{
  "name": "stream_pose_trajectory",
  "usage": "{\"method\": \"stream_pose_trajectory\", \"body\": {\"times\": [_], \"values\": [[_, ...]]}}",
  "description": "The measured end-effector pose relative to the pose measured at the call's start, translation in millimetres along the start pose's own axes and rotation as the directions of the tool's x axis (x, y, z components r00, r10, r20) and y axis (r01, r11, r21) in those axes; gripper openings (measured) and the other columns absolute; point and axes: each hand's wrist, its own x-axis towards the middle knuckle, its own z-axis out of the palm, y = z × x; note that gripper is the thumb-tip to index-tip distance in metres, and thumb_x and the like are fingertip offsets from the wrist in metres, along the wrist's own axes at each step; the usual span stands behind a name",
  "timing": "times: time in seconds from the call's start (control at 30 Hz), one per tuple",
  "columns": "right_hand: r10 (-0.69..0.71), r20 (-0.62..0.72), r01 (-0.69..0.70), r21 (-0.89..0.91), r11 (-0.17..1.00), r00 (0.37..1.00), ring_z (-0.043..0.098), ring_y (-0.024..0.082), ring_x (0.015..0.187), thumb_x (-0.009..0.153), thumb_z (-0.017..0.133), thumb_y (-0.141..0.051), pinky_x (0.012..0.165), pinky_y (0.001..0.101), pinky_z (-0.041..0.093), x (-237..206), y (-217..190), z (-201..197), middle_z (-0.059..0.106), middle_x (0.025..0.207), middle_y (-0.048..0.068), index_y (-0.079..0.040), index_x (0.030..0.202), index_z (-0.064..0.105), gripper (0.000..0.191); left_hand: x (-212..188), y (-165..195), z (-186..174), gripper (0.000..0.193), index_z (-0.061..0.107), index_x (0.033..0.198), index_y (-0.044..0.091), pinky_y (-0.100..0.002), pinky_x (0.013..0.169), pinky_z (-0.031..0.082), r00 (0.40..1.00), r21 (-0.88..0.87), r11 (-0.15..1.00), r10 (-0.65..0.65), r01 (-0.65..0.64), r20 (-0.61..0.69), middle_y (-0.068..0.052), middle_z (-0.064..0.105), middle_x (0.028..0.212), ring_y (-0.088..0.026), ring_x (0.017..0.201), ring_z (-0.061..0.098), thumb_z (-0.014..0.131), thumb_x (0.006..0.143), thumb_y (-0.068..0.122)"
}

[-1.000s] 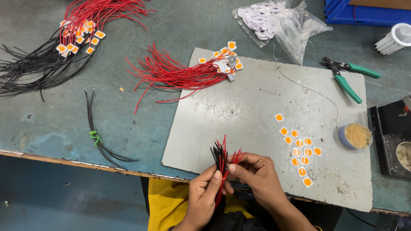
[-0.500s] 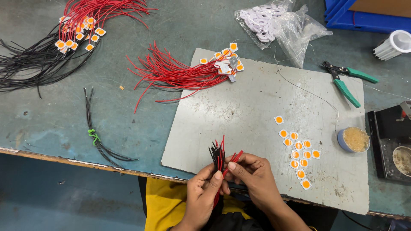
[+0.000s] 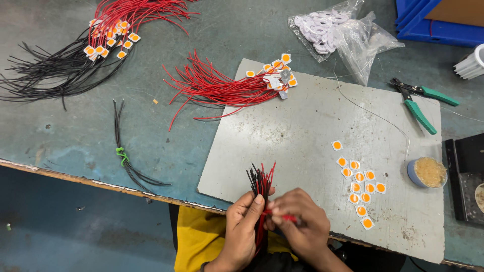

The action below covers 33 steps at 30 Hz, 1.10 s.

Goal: The person solders red wires to small square LED modules on a workbench using a soldering iron and solder wire. They then use wire cutters to trim the excess wire and apply flux to the wire ends.

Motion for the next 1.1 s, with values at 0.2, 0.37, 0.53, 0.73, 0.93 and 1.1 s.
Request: {"method": "stream_pose_trajectory", "body": {"times": [0.2, 0.37, 0.53, 0.73, 0.93, 1.1], "values": [[-0.113, 0.016, 0.114, -0.096, 0.989, 0.994, 0.073, 0.021, 0.087, 0.089, 0.078, -0.004, 0.086, 0.0382, 0.059, -0.2, 1.2, -0.1, 0.075, 0.096, 0.01, -0.003, 0.099, 0.07, 0.013, -1.2, -4.3, -0.4, 0.03, 0.067, 0.12, -0.004, -0.021, 0.058, 0.044, 1.0, -0.042, 0.999, -0.02, 0.02, 0.003, -0.002, 0.066, 0.083, -0.006, 0.065, 0.054, 0.055, 0.103, 0.017], [0.189, -0.042, -0.174, 0.241, 0.955, 0.981, 0.072, 0.023, 0.088, 0.09, 0.075, 0.002, 0.079, 0.0385, 0.059, -17.7, 15.8, 0.6, 0.074, 0.099, 0.016, 0.002, 0.101, 0.071, 0.011, -1.2, -5.0, -2.0, 0.022, 0.066, 0.113, -0.002, -0.022, 0.053, 0.04, 0.995, 0.119, 0.989, 0.086, -0.091, 0.049, -0.001, 0.066, 0.081, -0.006, 0.059, 0.051, 0.065, 0.099, 0.014], [0.376, -0.047, -0.31, 0.475, 0.824, 0.925, 0.074, 0.024, 0.08, 0.089, 0.07, 0.003, 0.069, 0.0405, 0.063, -26.4, 23.2, 6.0, 0.074, 0.097, 0.019, 0.002, 0.098, 0.072, 0.009, 2.3, -12.1, -4.9, 0.021, 0.066, 0.106, -0.001, -0.022, 0.047, 0.036, 0.991, 0.08, 0.988, 0.128, -0.13, 0.021, -0.002, 0.062, 0.073, -0.006, 0.053, 0.047, 0.064, 0.102, 0.02], [0.136, -0.564, -0.093, 0.106, 0.99, 0.815, 0.07, 0.024, 0.084, 0.112, 0.068, -0.011, 0.08, 0.038, 0.052, 11.4, -7.9, -63.2, 0.066, 0.084, 0.013, -0.005, 0.094, 0.062, 0.021, -8.3, -9.4, -14.1, 0.027, 0.061, 0.101, 0.001, -0.022, 0.045, 0.036, 0.993, 0.144, 0.987, 0.05, -0.066, 0.109, -0.004, 0.061, 0.069, -0.007, 0.049, 0.046, 0.059, 0.106, 0.028], [0.086, -0.453, 0.268, 0.659, 0.703, 0.887, 0.069, 0.02, 0.086, 0.109, 0.064, -0.022, 0.09, 0.0455, 0.057, 24.4, -49.5, -125.0, 0.07, 0.092, 0.007, -0.006, 0.111, 0.066, 0.016, -18.1, -7.8, -19.0, 0.028, 0.063, 0.11, 0.002, -0.021, 0.048, 0.036, 0.962, 0.144, 0.988, -0.089, 0.053, 0.258, -0.005, 0.063, 0.073, -0.006, 0.052, 0.047, 0.057, 0.106, 0.03], [0.08, -0.307, 0.22, 0.818, 0.531, 0.948, 0.056, 0.014, 0.071, 0.106, 0.063, -0.027, 0.07, 0.0361, 0.045, 38.6, -73.4, -127.4, 0.059, 0.081, 0.002, -0.006, 0.106, 0.063, 0.021, -18.1, -2.6, -30.1, 0.029, 0.063, 0.108, 0.002, -0.021, 0.044, 0.033, 0.961, 0.14, 0.99, -0.048, 0.01, 0.273, -0.006, 0.062, 0.071, -0.006, 0.048, 0.042, 0.053, 0.109, 0.029]]}}
